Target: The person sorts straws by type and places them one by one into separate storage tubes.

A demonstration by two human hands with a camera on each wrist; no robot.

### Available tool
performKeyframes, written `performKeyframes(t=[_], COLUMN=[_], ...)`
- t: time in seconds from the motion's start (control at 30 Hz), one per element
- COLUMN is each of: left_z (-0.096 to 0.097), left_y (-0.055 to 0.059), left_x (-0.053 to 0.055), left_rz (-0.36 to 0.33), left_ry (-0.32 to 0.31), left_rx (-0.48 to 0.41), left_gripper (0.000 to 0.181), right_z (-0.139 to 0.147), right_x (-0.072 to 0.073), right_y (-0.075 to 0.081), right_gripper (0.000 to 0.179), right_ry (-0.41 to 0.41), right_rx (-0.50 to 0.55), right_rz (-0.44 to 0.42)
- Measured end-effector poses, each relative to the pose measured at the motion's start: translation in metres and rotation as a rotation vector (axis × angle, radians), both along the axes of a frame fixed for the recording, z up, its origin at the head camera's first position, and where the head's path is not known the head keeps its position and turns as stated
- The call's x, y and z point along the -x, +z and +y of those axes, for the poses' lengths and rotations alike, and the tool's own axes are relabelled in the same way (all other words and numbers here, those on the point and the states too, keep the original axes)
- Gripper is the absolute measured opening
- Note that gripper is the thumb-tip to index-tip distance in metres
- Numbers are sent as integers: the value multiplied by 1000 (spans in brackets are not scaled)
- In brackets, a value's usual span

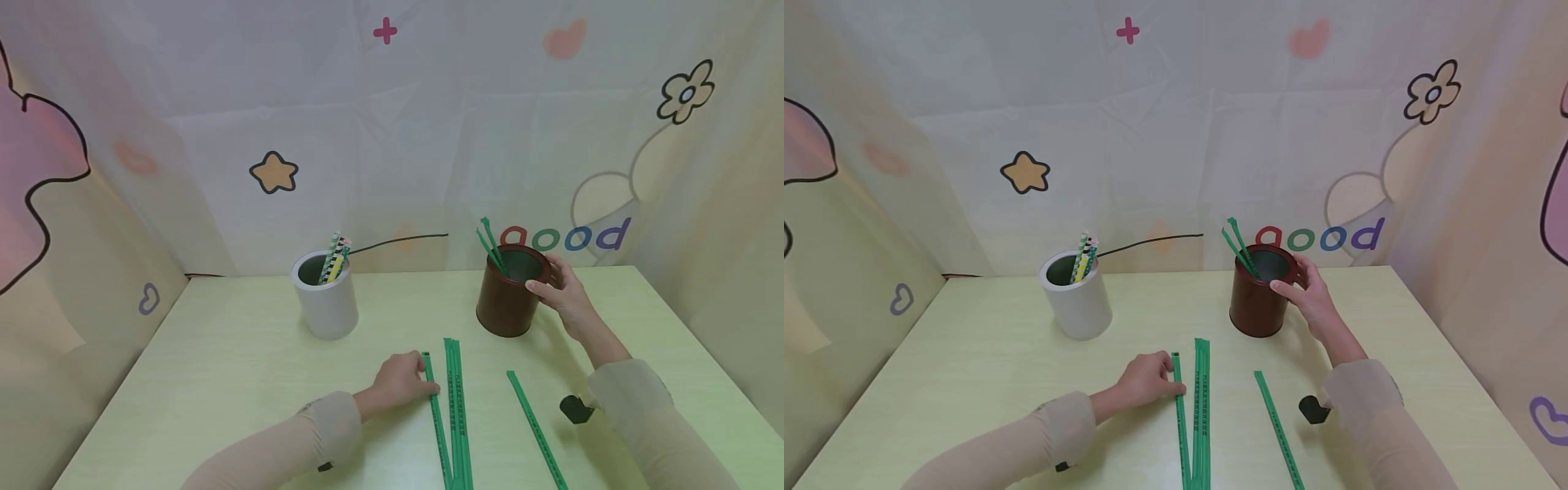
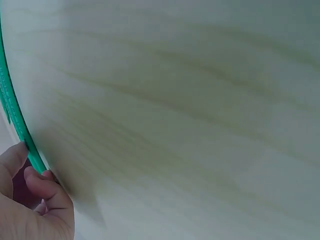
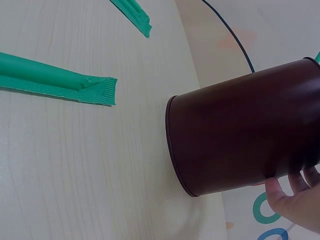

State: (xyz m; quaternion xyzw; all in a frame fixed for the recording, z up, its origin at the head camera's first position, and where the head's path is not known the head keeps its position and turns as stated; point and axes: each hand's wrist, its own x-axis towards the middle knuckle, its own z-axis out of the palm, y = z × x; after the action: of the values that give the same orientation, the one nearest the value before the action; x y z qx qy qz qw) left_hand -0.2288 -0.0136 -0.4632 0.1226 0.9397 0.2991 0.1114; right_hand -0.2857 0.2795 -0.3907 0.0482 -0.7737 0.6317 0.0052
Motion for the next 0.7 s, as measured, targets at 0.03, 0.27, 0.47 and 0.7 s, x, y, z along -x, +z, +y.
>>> performKeyframes(t=[0.03,0.27,0.47,0.7], left_z=[0,1,-3,-6], left_y=[1,5,9,6], left_x=[0,2,5,7], left_rz=[8,42,32,29], left_ry=[0,8,24,29], left_rx=[11,51,52,-2], left_gripper=[36,29,20,14], right_z=[0,0,0,-1], right_x=[0,0,-1,-2], right_y=[0,0,0,1], right_gripper=[69,69,69,69], right_ry=[0,2,-3,-3], right_rx=[1,14,-1,4], right_rz=[0,2,2,1])
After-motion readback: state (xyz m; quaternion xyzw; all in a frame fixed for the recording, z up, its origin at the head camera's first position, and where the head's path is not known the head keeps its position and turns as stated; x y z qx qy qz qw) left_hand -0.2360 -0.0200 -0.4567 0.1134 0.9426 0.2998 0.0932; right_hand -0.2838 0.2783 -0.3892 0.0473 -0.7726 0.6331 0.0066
